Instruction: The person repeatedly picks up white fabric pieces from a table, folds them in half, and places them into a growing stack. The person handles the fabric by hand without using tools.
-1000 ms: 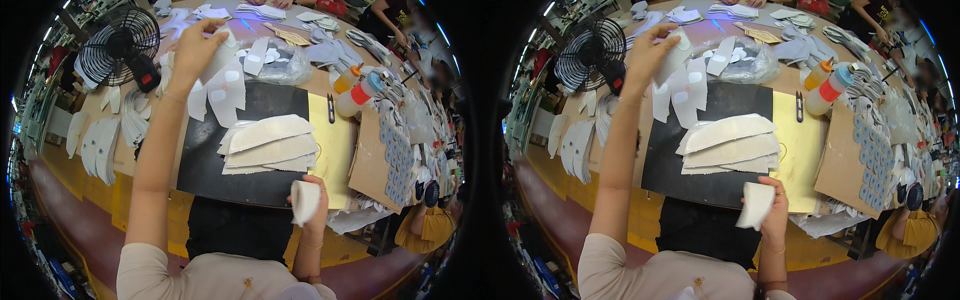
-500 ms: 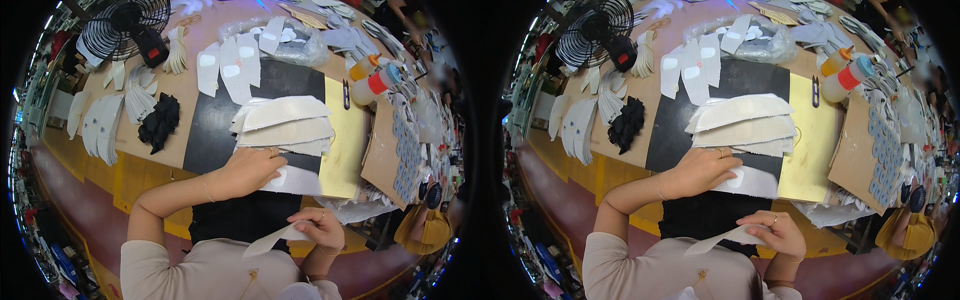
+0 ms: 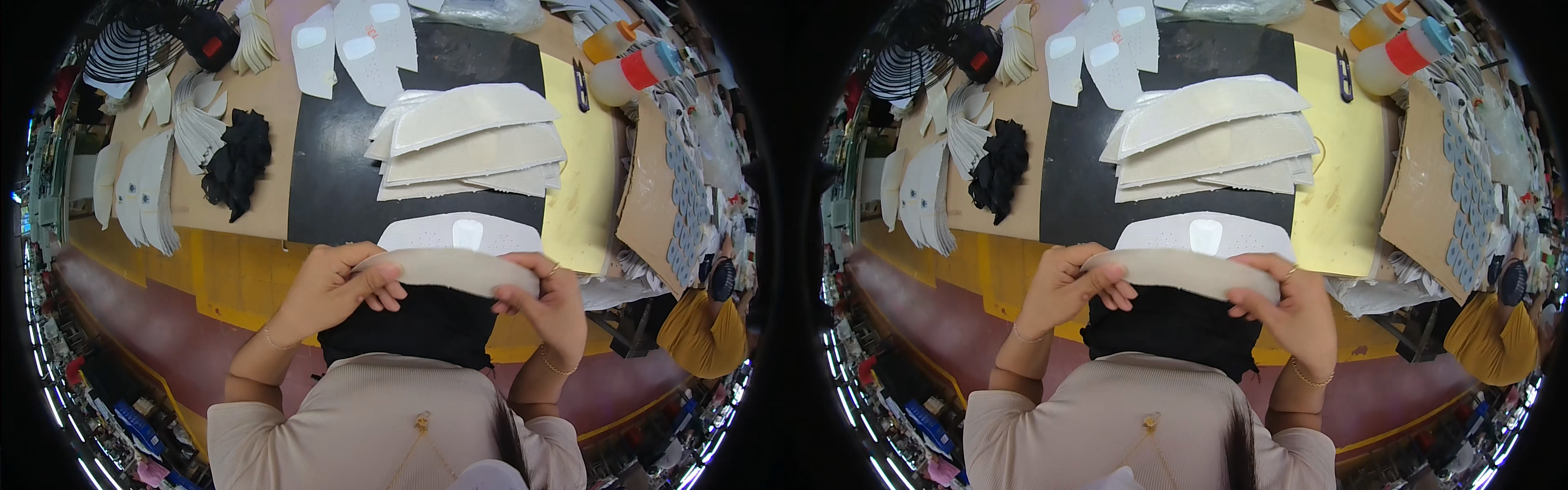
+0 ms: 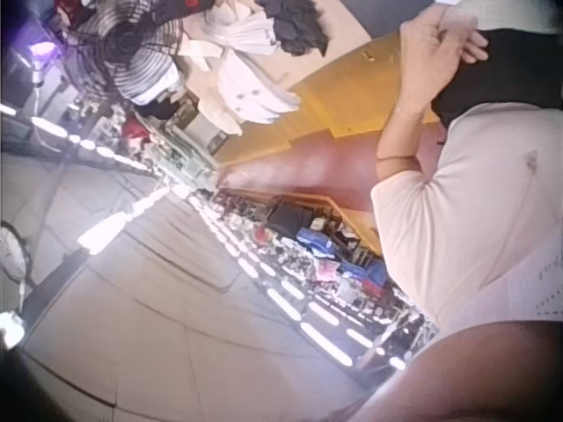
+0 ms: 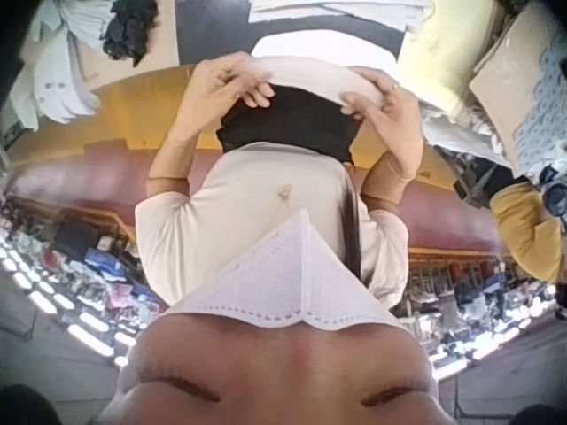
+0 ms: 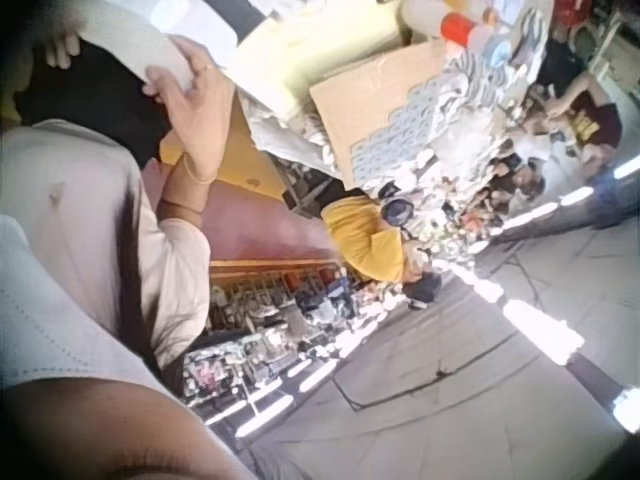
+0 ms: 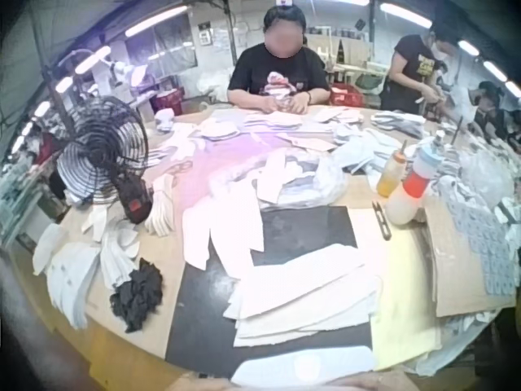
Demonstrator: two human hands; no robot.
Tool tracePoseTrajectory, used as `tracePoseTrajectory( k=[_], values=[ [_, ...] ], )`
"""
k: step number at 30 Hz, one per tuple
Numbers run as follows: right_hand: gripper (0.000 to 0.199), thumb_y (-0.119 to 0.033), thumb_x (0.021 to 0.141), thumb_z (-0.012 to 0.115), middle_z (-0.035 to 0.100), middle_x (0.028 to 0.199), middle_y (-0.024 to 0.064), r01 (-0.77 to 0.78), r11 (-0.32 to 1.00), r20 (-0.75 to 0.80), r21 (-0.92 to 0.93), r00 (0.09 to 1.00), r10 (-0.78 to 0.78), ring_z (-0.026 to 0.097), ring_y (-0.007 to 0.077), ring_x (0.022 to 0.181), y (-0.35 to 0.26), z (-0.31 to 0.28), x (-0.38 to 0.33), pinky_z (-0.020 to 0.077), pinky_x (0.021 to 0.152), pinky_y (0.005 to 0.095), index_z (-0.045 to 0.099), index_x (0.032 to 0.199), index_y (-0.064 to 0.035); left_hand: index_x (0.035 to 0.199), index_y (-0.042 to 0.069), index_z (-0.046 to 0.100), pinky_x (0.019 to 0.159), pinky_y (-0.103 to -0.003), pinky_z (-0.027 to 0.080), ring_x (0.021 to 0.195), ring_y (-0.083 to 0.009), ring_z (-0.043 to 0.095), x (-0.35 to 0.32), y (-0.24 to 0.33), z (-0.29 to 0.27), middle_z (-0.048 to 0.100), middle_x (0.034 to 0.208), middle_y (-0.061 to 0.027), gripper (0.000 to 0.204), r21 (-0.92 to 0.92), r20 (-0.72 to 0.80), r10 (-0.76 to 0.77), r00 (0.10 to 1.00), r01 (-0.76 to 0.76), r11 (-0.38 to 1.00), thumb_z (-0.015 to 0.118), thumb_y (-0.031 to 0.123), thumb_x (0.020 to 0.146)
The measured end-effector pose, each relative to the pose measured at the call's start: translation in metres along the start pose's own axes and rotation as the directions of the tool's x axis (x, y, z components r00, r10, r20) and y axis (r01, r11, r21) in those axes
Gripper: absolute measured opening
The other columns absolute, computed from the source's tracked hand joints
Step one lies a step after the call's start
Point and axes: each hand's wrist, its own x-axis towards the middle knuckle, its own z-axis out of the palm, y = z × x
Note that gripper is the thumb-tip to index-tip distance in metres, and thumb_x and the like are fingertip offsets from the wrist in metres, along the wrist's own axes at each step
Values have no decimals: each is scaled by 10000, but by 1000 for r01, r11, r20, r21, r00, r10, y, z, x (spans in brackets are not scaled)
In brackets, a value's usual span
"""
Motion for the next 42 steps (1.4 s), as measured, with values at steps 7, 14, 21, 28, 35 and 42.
tracePoseTrajectory(
  k=[7, 14, 21, 28, 35, 42],
  values=[
    [162, -105, 881, 726, 671, 745, 49, 34, 999, -303, 0, 952, -33, 631, 75, 590, 19, -23, 4, 464, 537, 174, 648, 926, 30, 808, -14, 659, 489, -210, 422, 524, -73, 572, 12, 5, 0, 626, 608, -42, 294, 247, -176, 1, 984, 43, 968, 638, 244, 948],
    [166, -103, 858, 753, 623, 696, 6, -1, 994, -400, -108, 916, -42, 524, 36, 569, 19, -21, 25, 439, 537, 174, 668, 882, 38, 751, -8, 639, 451, -190, 387, 481, -32, 504, 23, 1, 4, 572, 570, -11, 293, 375, -273, -54, 961, 158, 914, 698, 236, 902],
    [163, -89, 848, 757, 626, 691, 7, -23, 993, -395, -113, 918, -24, 537, 37, 578, 21, -22, 28, 445, 530, 177, 668, 878, 43, 744, -13, 634, 443, -196, 403, 479, -38, 522, 25, 0, 2, 567, 556, -15, 287, 386, -267, -65, 962, 169, 907, 699, 222, 897],
    [169, -87, 843, 760, 610, 661, -2, -3, 991, -410, -133, 911, -53, 528, 34, 560, 20, -19, 28, 423, 525, 171, 664, 876, 48, 736, -12, 628, 435, -194, 402, 466, -44, 525, 26, -1, 3, 570, 549, -19, 284, 374, -275, -75, 959, 179, 910, 692, 210, 900],
    [166, -79, 843, 758, 596, 655, -10, 1, 985, -423, -173, 903, -76, 510, 27, 571, 21, -17, 28, 402, 533, 171, 661, 881, 50, 699, -26, 591, 480, -266, 409, 443, -131, 538, 27, 5, 6, 561, 518, -77, 296, 421, -288, -73, 955, 194, 886, 659, 189, 892],
    [171, -91, 842, 761, 608, 675, -13, -7, 975, -447, -223, 889, -96, 493, 22, 593, 21, -13, 27, 400, 550, 171, 666, 882, 45, 687, -24, 584, 490, -274, 408, 444, -154, 529, 28, 3, 7, 561, 521, -88, 287, 438, -301, -48, 952, 183, 880, 668, 178, 872]
  ],
)
